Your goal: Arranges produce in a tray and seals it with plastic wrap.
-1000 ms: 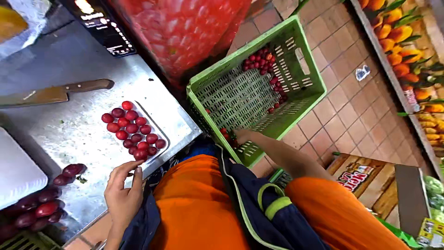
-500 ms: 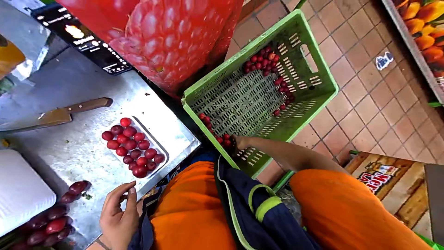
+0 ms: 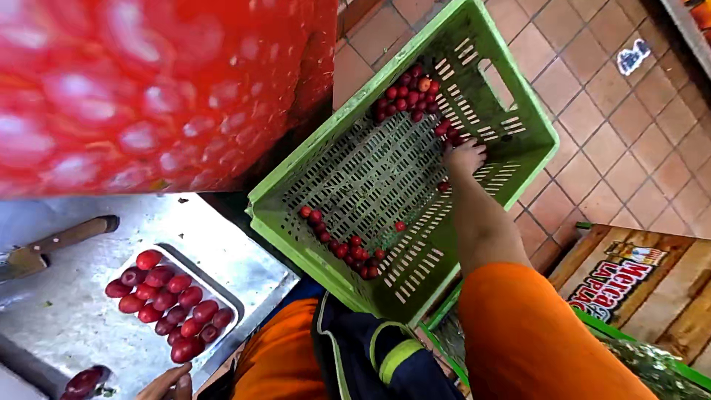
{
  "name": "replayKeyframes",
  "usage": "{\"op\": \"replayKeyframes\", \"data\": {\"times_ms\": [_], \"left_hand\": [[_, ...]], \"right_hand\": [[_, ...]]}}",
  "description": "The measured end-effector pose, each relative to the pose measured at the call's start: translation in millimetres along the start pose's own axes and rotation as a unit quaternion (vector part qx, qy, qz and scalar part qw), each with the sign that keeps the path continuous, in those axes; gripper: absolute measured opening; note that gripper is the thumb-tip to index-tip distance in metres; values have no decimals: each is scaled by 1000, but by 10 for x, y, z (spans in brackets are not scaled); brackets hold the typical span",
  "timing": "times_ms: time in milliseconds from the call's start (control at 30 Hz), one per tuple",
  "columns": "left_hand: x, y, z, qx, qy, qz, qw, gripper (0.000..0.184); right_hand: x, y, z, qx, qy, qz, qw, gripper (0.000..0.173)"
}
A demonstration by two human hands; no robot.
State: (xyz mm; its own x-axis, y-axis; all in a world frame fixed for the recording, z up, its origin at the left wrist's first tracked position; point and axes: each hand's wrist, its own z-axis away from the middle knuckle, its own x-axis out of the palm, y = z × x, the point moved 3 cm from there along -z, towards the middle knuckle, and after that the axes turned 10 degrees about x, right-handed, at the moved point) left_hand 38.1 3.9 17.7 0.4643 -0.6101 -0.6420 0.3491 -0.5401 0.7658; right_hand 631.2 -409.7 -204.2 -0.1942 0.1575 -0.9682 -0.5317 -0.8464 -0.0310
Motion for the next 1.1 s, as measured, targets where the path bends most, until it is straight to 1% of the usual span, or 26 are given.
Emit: {"op": "replayKeyframes", "data": {"times_ms": [67, 133, 200, 267, 367, 467, 533, 600, 700, 800, 900, 967, 1033, 1100], "left_hand": [[38, 63, -64, -7, -3, -14, 1000, 16], [56, 149, -167, -15, -10, -39, 999, 17], [39, 234, -267, -8, -17, -56, 998, 16], [40, 274, -371, 6, -24, -63, 998, 15], [87, 291, -520, 2, -35, -59, 998, 16], [131, 278, -613, -2, -47, -60, 997, 16], [136, 263, -635, 1, -56, -60, 997, 16], [145, 258, -617, -2, -54, -56, 997, 16], [167, 243, -543, -12, -40, -52, 998, 16], [168, 258, -483, -8, -39, -60, 997, 17], [137, 331, -424, -5, -28, -77, 997, 16], [119, 366, -396, 2, -15, -89, 996, 15], [105, 394, -379, 9, -7, -98, 995, 14], [109, 400, -361, 18, -2, -98, 995, 14]], "right_hand": [[188, 56, -189, 24, 32, -2, 999, 89], [402, 57, -277, 8, 67, 4, 998, 93], [526, 101, -290, -2, 99, 5, 995, 91], [541, 113, -328, -2, 113, -1, 994, 90], [508, 66, -383, 32, 103, -33, 994, 90], [534, -12, -336, 67, 140, -56, 986, 93], [542, -60, -300, 55, 166, -38, 984, 85], [560, -93, -285, 21, 158, -34, 987, 75], [612, -114, -324, 10, 159, -67, 985, 70], [644, -146, -359, 23, 174, -78, 981, 72], [607, -283, -256, 24, 148, -67, 986, 74], [631, -356, -250, 43, 139, -56, 988, 76], [645, -362, -264, 53, 128, -57, 989, 78], [646, -318, -291, 44, 134, -52, 989, 74]]}}
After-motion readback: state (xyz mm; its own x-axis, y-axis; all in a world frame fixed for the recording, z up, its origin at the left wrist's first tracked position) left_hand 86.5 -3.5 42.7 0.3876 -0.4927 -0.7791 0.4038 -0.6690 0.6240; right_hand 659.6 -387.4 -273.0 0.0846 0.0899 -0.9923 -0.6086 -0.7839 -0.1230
